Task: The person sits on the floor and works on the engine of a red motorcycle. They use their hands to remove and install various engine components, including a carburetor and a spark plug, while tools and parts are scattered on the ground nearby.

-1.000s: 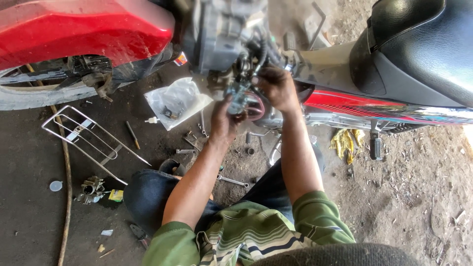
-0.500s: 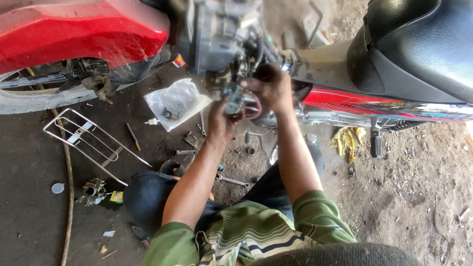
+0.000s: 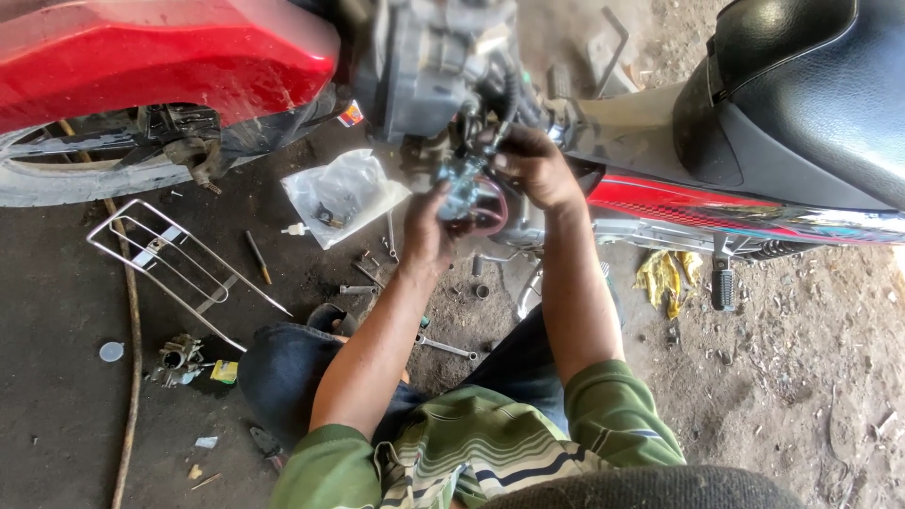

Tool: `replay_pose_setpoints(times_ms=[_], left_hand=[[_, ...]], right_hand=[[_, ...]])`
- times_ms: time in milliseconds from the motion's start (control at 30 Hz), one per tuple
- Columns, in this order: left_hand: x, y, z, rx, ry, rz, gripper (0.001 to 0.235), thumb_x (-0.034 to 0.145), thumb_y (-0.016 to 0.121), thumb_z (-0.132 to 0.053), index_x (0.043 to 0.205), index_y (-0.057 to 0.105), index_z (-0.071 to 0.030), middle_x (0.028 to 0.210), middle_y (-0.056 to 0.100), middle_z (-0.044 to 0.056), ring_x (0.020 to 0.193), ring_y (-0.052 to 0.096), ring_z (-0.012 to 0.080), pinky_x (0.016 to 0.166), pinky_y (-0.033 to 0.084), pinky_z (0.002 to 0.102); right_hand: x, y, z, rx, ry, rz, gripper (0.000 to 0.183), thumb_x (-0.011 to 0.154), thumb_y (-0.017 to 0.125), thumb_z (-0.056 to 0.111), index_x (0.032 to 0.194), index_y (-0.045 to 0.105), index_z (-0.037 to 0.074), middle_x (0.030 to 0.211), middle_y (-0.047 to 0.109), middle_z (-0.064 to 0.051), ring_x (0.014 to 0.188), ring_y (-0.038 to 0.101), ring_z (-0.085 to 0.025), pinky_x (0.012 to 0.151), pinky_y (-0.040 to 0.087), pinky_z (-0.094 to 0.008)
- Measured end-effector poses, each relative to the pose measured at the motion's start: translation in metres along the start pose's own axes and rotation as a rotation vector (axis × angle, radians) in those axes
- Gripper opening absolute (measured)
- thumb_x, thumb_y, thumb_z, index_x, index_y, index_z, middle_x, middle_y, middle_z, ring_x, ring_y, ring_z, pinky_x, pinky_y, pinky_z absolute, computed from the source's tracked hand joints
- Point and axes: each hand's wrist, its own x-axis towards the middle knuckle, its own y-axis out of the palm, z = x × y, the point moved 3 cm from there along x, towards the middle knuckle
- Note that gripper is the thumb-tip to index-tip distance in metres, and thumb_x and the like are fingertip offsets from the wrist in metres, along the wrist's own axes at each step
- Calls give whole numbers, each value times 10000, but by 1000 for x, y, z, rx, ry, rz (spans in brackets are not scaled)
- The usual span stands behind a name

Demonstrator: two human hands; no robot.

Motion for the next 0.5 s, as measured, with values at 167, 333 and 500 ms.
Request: replay_pose_setpoints(times_ms=[167,333,500], left_hand=[[-10,11,-4,12,0,-5,562,781,866,-423,988,431,-134,953,523,96,794,612,254,631,627,338],[-18,19,-7,58,35,18,538,794,853,-441,1007,495,-101,965,549,110,809,617,253,701,615,355],[0,-12,12,73,29,-9,516,834,835,-425,1028,513,-71,969,561,119,807,632,244,679,613,343]], right_hand=[[0,-7,1,18,21,38,216,876,747,39,1086,716,0,776,597,-51,657,545,-140,622,465,-275],[0,-2,6,-97,-10,13,143,871,769,75,990,716,18,776,598,-62,707,562,-160,686,488,-306],[-3,6,18,-117,-11,25,85,871,772,87,921,720,42,778,596,-68,730,546,-186,736,498,-347]])
